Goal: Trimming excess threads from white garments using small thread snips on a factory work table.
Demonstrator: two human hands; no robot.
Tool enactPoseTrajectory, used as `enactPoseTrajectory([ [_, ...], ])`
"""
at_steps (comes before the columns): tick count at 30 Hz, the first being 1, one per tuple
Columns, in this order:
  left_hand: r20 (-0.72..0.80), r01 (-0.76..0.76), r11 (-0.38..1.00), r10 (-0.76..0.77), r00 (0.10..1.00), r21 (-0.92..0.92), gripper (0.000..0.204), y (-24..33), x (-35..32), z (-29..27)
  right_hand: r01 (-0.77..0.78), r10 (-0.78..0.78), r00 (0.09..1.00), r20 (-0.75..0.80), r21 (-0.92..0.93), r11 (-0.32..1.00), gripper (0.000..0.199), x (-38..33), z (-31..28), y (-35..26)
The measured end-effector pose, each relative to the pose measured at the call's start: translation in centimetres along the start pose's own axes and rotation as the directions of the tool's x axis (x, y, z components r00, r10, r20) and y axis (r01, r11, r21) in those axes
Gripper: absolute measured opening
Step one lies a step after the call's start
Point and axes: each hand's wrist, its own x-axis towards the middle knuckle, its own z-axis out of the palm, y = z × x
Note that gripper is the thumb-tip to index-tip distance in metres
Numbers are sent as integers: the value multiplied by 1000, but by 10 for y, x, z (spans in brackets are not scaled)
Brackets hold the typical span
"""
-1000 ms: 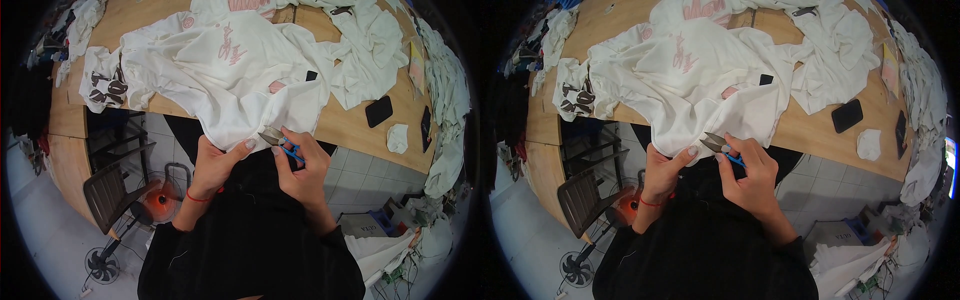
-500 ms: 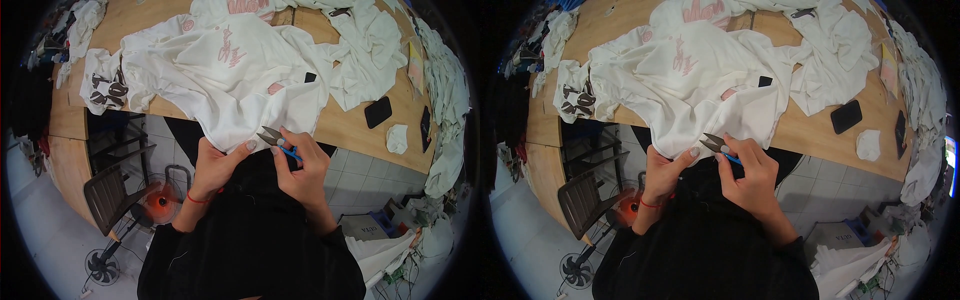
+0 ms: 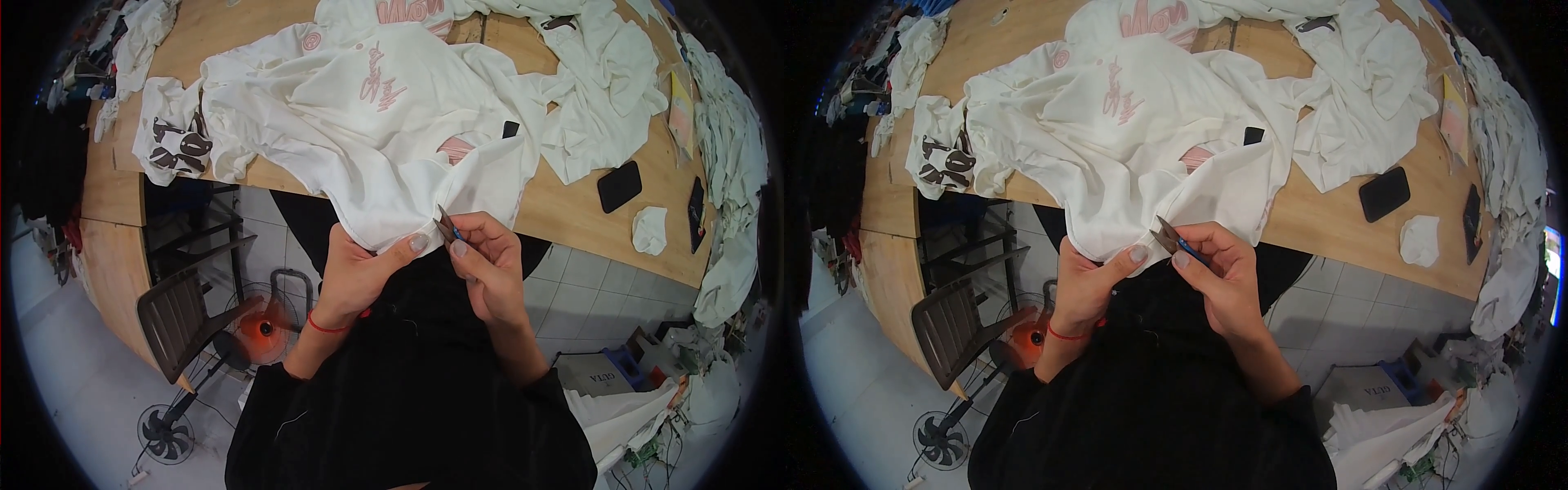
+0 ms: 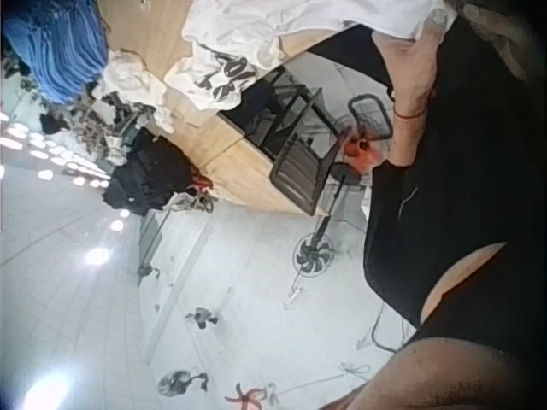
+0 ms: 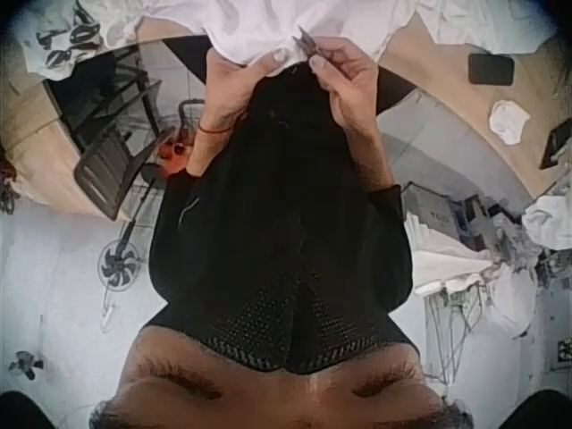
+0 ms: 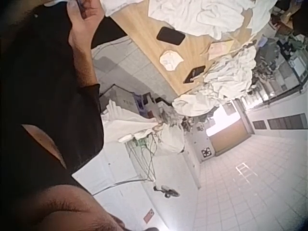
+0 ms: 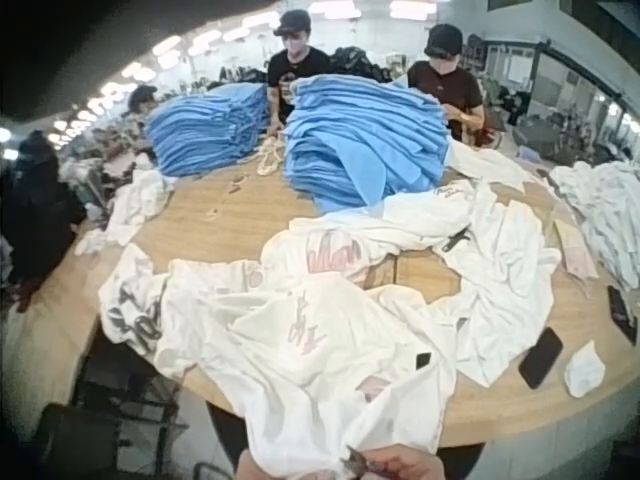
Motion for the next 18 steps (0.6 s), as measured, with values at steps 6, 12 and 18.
enactPoseTrajectory([
  [6,9,-14,1000,14,1000,-11,31,5,0,5,-54,53,998,17,54,997,29,-1,-4,0],
  [12,25,-29,1000,30,999,-10,31,5,0,6,-132,127,991,38,207,969,28,-2,-6,0],
  [18,15,-38,999,38,999,3,31,2,0,4,-141,138,990,29,208,968,27,-4,-3,-3],
])
